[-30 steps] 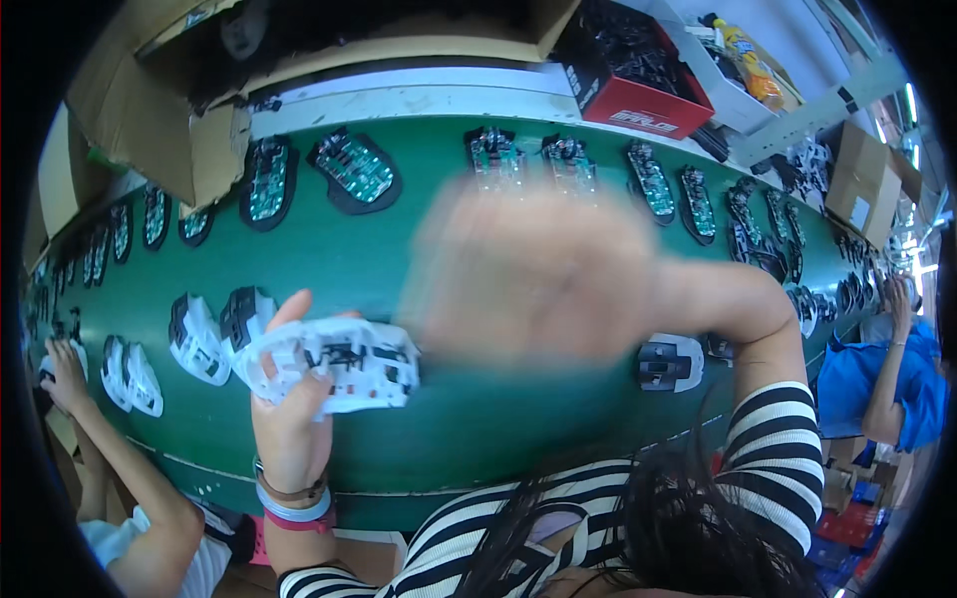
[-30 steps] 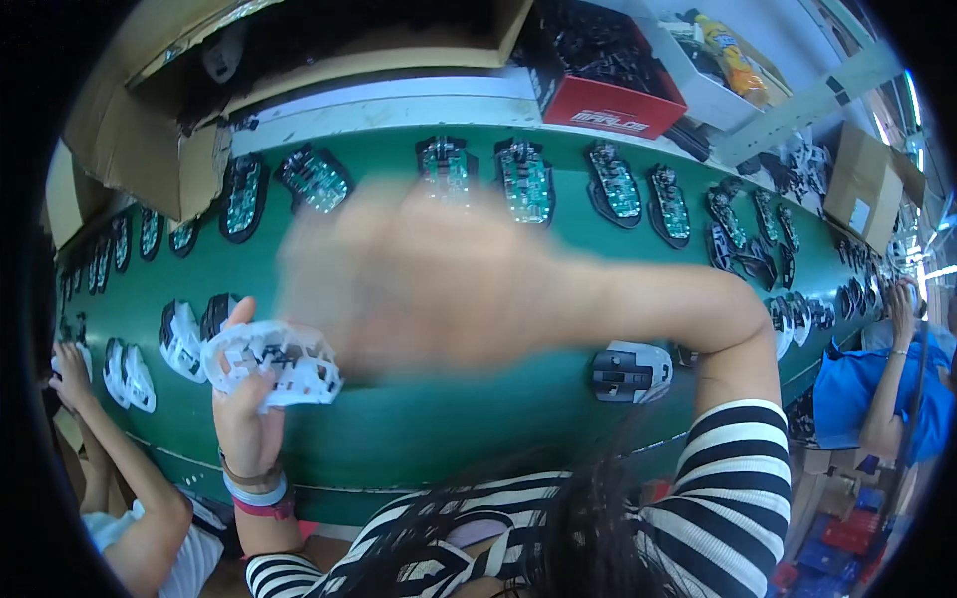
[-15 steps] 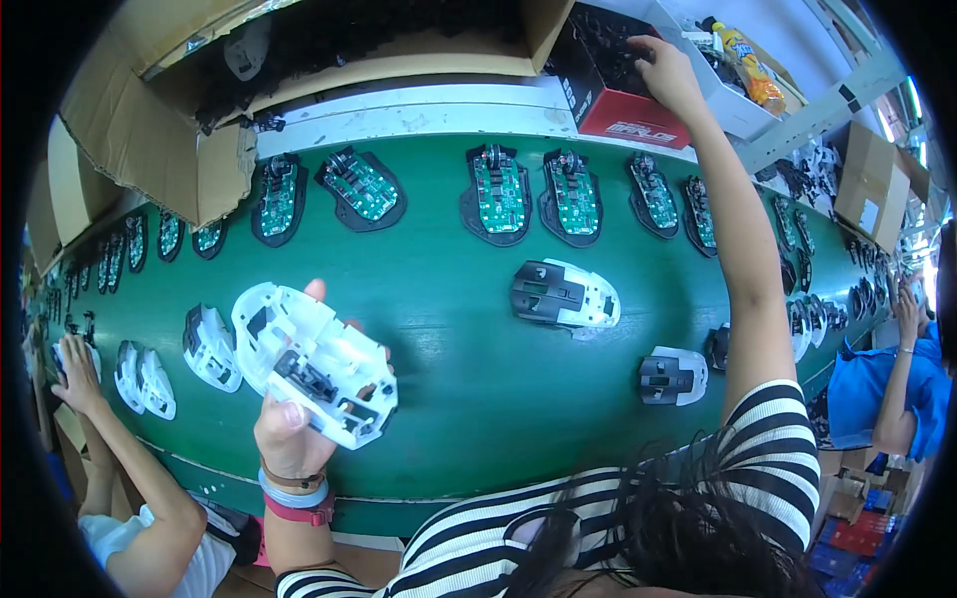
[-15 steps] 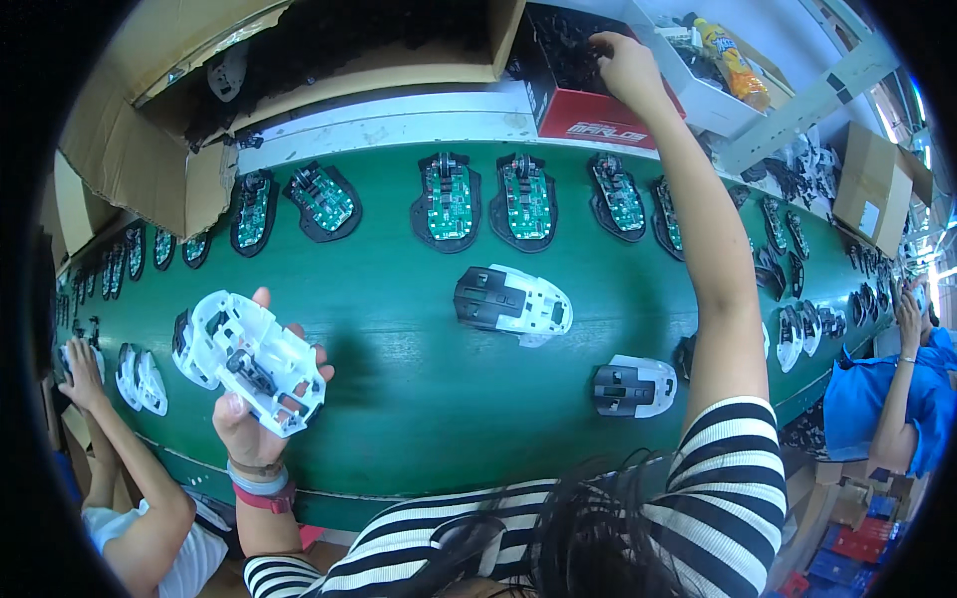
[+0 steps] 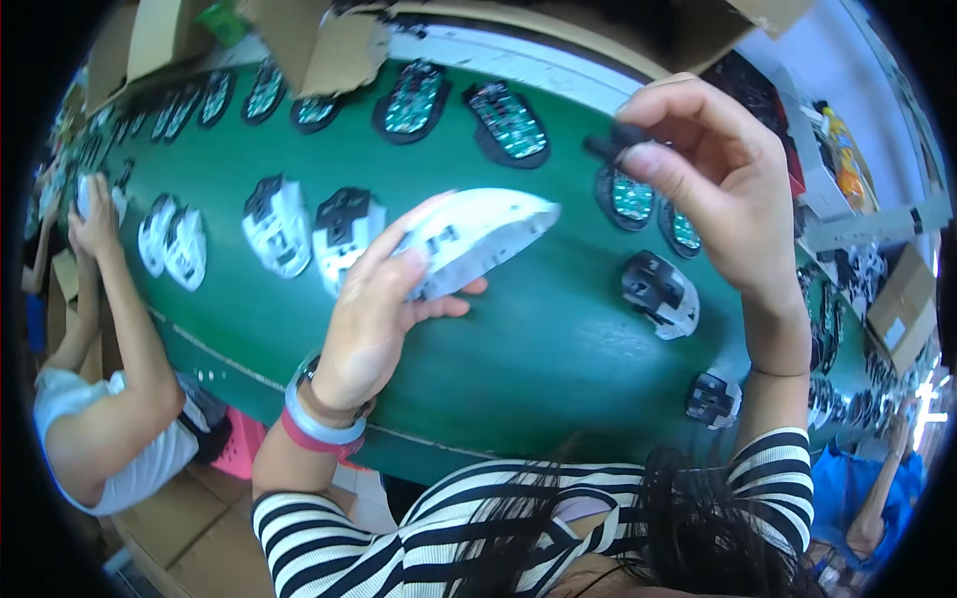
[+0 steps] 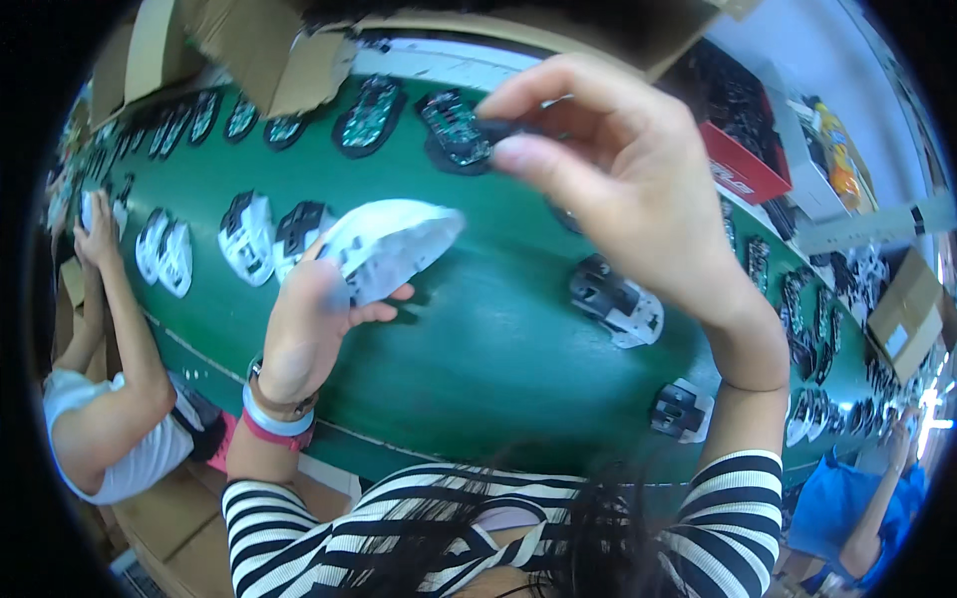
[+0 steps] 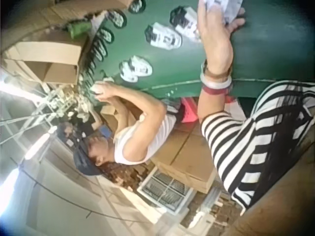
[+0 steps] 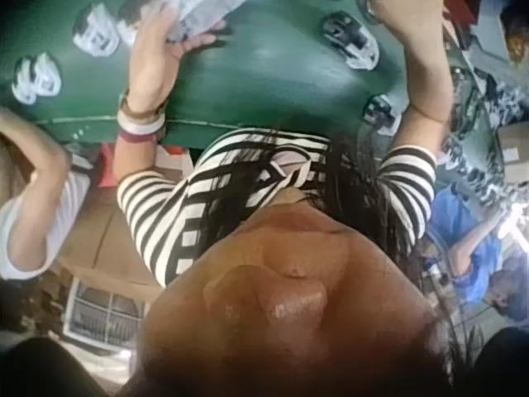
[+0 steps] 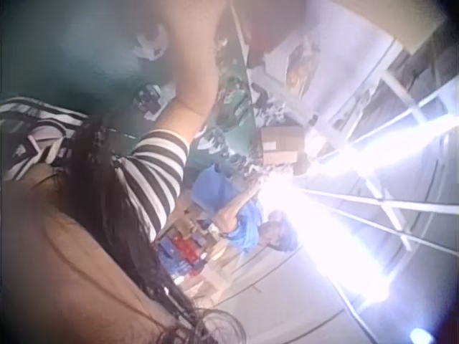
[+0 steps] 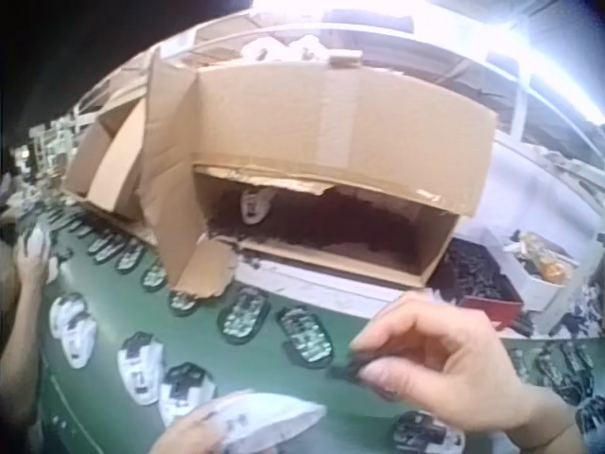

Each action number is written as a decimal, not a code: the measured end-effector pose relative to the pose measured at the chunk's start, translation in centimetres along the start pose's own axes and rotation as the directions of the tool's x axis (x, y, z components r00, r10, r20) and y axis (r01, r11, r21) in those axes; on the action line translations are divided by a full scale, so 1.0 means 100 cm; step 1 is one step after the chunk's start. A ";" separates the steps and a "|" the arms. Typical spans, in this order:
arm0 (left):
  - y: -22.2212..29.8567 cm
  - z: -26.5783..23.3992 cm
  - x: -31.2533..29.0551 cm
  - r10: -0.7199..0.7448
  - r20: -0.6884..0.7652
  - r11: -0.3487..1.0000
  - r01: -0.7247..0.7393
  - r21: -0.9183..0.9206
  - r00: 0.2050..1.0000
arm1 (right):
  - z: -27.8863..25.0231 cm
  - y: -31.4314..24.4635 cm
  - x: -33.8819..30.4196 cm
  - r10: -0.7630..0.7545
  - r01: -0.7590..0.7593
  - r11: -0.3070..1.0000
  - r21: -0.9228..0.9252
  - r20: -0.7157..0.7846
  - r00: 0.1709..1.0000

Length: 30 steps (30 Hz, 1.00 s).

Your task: The person assembles white plastic electronic housings by inserting small black components into them. They repeatedly pick up a housing, insert a component, and place the housing back on the green table. The task is performed one unit at a time in a repetitive sequence.

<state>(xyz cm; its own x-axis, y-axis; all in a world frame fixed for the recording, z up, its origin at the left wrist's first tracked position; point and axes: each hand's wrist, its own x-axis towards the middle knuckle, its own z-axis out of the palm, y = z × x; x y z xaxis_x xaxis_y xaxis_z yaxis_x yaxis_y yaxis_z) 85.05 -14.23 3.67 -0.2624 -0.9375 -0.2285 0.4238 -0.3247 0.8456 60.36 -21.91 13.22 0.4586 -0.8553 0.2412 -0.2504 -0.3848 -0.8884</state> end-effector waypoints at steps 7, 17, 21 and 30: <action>0.000 -0.006 0.001 0.101 0.095 0.964 -0.121 0.237 0.990 | 0.059 0.009 0.024 -0.149 0.229 0.953 -0.200 0.349 0.925; -0.001 -0.009 0.005 0.230 0.082 0.832 -0.239 0.500 0.970 | 0.069 0.026 0.015 -0.227 0.317 0.925 -0.209 0.366 0.903; 0.002 -0.009 0.005 0.204 0.075 0.823 -0.212 0.527 0.976 | 0.070 0.027 0.011 -0.267 0.365 0.897 -0.249 0.352 0.897; 0.004 -0.007 0.001 0.342 -0.008 0.793 -0.284 0.539 0.940 | 0.070 0.042 0.007 0.027 -0.012 0.999 -0.042 0.381 0.924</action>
<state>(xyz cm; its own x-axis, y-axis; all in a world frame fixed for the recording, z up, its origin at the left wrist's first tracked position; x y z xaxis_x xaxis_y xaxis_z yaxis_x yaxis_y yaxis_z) 85.77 -14.59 3.67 -0.0946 -0.9930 0.0706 -0.0561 0.0762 0.9955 65.60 -21.63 6.92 0.7419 -0.6687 0.0499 -0.2916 -0.3888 -0.8740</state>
